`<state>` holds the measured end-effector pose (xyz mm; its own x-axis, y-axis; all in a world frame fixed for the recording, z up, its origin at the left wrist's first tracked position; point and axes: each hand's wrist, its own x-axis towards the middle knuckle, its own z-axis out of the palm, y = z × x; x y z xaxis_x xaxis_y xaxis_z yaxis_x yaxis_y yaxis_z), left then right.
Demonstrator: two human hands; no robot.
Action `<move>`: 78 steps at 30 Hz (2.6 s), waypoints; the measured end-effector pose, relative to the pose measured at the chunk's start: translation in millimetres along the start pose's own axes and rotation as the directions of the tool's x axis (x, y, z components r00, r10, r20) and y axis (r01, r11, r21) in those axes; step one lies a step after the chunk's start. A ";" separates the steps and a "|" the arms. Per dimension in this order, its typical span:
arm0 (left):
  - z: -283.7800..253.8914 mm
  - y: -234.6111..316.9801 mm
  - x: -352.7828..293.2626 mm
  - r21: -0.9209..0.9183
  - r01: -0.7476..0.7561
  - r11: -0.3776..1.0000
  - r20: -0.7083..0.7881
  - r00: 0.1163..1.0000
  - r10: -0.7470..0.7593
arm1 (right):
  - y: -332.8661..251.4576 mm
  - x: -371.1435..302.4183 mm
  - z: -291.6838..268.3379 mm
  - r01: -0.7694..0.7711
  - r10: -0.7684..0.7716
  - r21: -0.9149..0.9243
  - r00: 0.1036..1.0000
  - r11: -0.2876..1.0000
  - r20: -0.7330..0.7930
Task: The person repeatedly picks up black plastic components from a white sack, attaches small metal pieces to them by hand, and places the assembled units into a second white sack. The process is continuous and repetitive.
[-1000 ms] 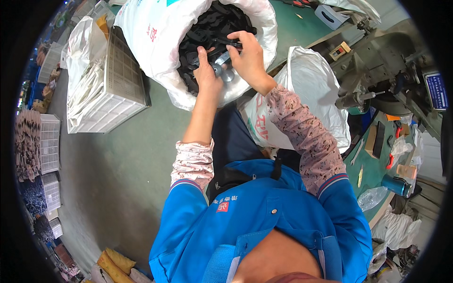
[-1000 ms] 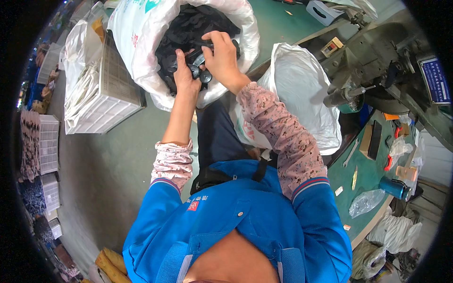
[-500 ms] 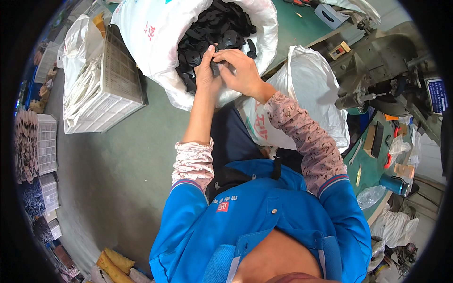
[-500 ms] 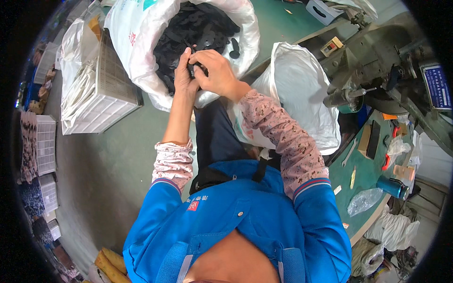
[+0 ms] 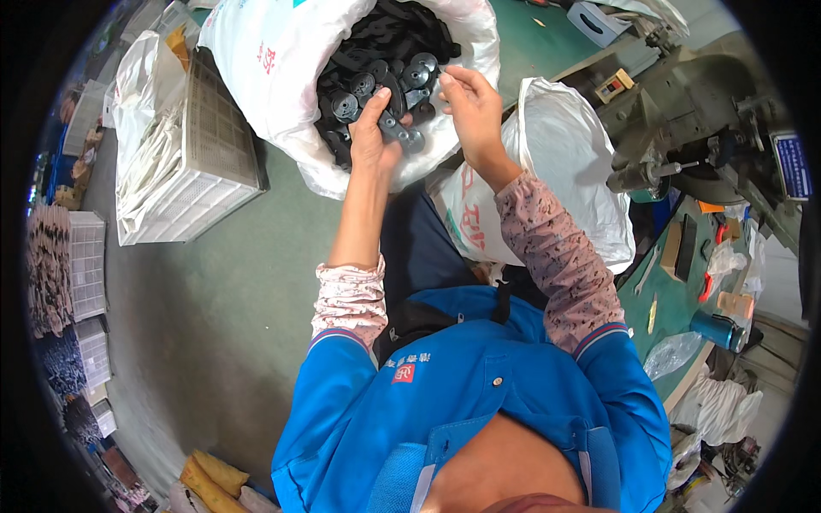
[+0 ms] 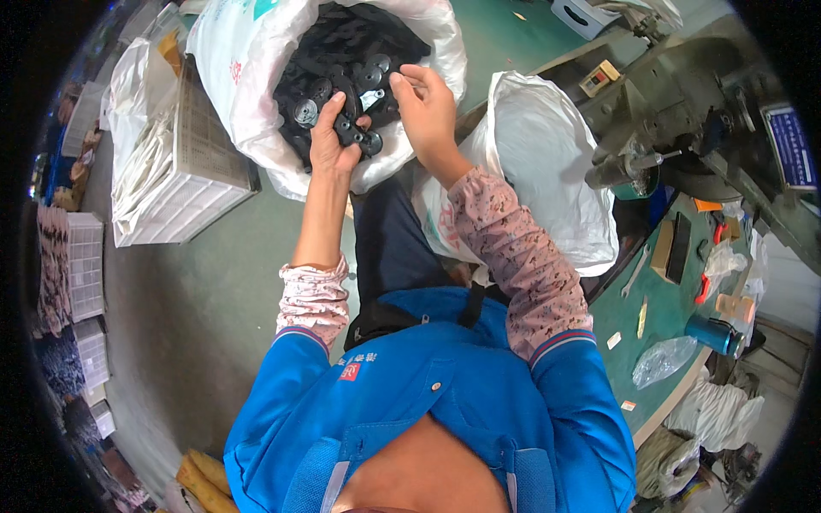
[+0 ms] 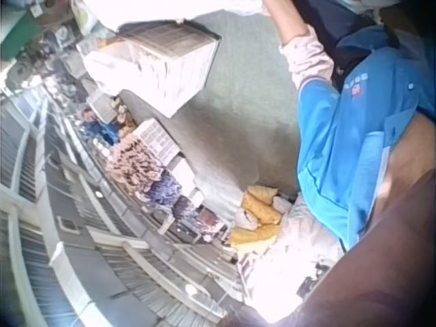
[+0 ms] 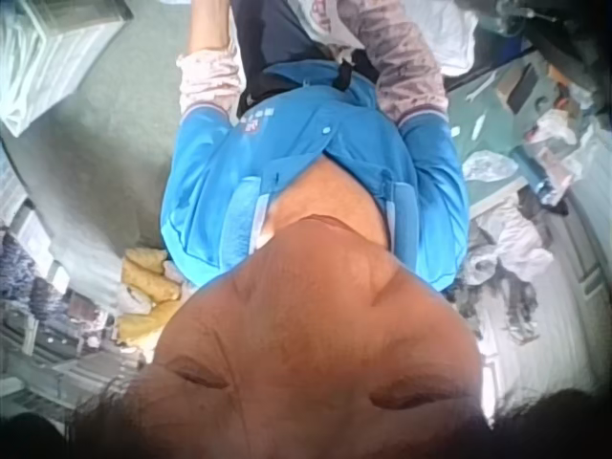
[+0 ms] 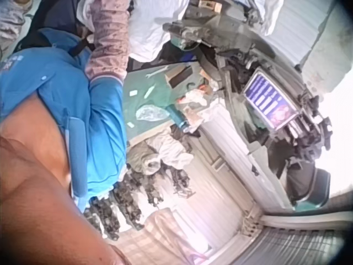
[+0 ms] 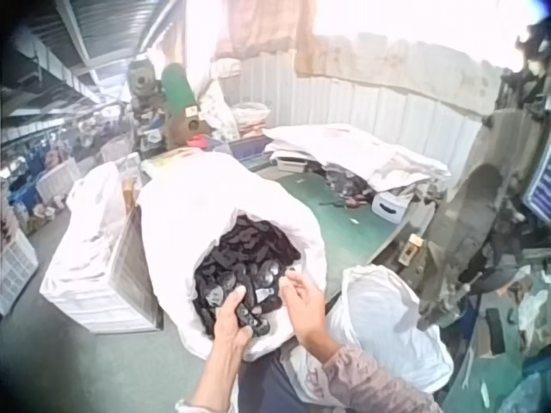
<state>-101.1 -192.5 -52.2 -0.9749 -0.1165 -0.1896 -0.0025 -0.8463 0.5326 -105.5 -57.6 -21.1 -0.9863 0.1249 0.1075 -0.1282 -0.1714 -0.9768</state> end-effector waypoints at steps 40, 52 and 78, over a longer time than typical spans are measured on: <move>110.1 -88.5 -105.0 0.426 0.636 0.643 0.435 0.479 -0.762 | -166.3 -153.4 -220.3 0.845 -0.400 -0.534 0.478 -0.035 0.782; 121.0 -101.2 -119.3 0.513 0.398 0.760 0.423 0.654 -0.628 | -177.9 -97.9 -264.8 0.130 -0.189 -0.367 0.973 0.921 -0.130; 132.2 -110.1 -132.5 0.494 0.357 0.793 0.498 0.632 -0.595 | -109.7 -127.9 -224.8 0.031 0.009 0.214 0.984 0.976 -0.179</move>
<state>-1.1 -15.2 23.3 -0.7249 0.6883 -0.0260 -0.4598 -0.4554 0.7624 58.0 164.9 30.7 -0.9529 0.2966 0.0643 -0.1775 -0.3730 -0.9107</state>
